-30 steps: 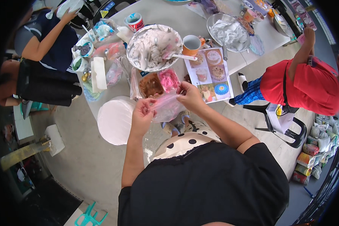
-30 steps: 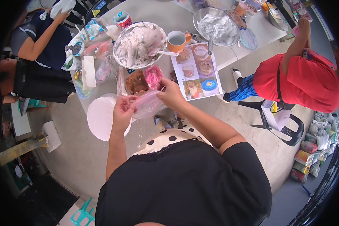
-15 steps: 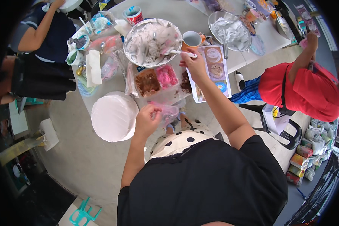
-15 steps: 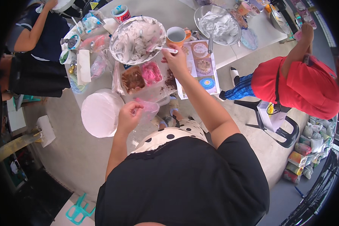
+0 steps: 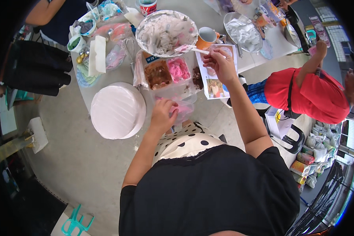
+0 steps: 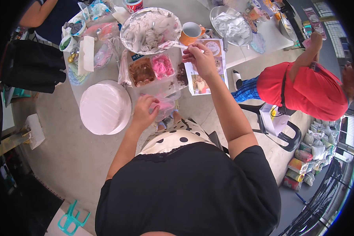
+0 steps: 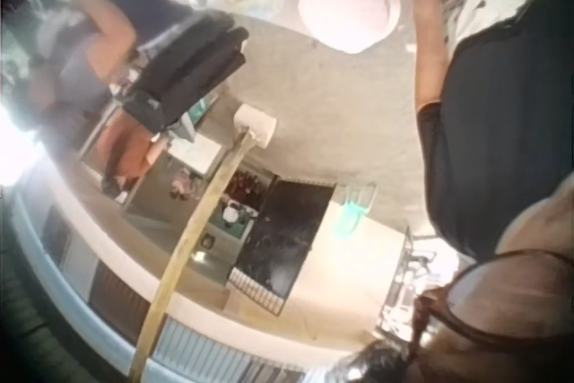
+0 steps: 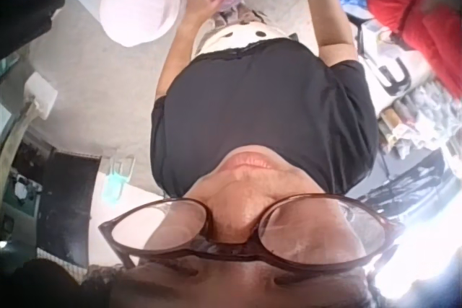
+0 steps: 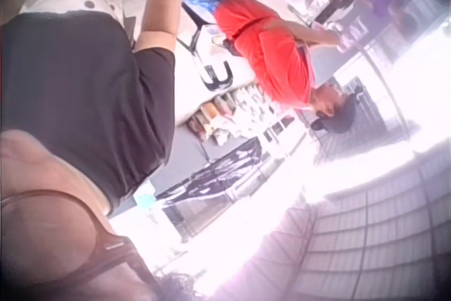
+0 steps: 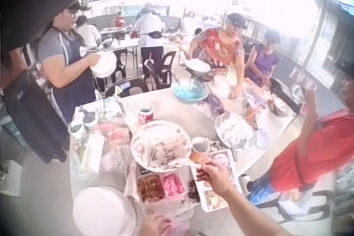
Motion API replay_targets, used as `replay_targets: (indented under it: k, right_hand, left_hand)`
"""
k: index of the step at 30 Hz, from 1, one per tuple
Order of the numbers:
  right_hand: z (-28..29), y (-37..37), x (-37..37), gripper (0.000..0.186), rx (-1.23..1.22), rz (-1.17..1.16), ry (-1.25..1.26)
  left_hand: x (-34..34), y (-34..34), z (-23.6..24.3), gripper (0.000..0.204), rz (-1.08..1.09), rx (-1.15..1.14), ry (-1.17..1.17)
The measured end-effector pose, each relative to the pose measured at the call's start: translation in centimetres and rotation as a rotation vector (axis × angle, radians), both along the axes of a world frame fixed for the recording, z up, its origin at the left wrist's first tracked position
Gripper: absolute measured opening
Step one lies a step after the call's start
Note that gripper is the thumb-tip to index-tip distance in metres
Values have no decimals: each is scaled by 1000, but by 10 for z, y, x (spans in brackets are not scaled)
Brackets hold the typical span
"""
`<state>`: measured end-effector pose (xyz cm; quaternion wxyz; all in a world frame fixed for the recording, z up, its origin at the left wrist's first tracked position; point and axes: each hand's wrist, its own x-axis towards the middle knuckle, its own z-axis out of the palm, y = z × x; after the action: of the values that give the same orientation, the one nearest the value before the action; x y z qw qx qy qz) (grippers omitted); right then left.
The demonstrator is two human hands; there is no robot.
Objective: The person is frosting a small pastry with pink and brown frosting using a small spatula while holding the pastry over a plastic container.
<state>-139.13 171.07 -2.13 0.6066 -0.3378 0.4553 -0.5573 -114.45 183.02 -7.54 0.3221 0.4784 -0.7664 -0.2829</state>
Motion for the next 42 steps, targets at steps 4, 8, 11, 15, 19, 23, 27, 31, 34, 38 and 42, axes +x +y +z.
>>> replay_targets:
  k: [4, 8, 11, 15, 19, 23, 27, 31, 34, 38, 42]
  right_hand:
    - [11, 9, -1, 15, 57, 103, -34]
    - [12, 7, -11, 18, 171, 245, 27]
    - [3, 1, -28, 31, 262, 343, -28]
    - [-12, -5, -41, 50, 399, 506, -81]
    - [-3, -3, -37, 46, 373, 523, 235]
    - [-14, 2, -44, 36, -28, 350, 923]
    - [-12, 13, -40, 27, -455, 117, 1474]
    - [-18, 13, -42, 29, -485, 121, 1590]
    - [-18, 14, -47, 29, -508, 137, 1578]
    - [-10, 16, -54, 28, -525, 145, 1583]
    - [-1, 22, -68, 29, -370, 255, 1642]
  left_hand:
    - [-8, -3, -13, 13, 43, 35, 118]
    - [-23, -18, -18, 14, 256, 273, 305]
    - [-27, -40, -17, 17, 314, 358, 400]
    - [-34, -61, -24, 18, 293, 380, 265]
    - [-43, -84, -29, 23, 389, 517, 506]
    - [-55, -106, -29, 24, 418, 554, 537]
    - [-69, -128, -32, 22, 613, 605, 678]
    - [-80, -142, -34, 21, 652, 761, 1078]
    - [-82, -150, -39, 18, 698, 777, 1203]
    - [-86, -152, -35, 17, 713, 821, 1225]
    - [-98, -151, -16, 19, 804, 872, 1279]
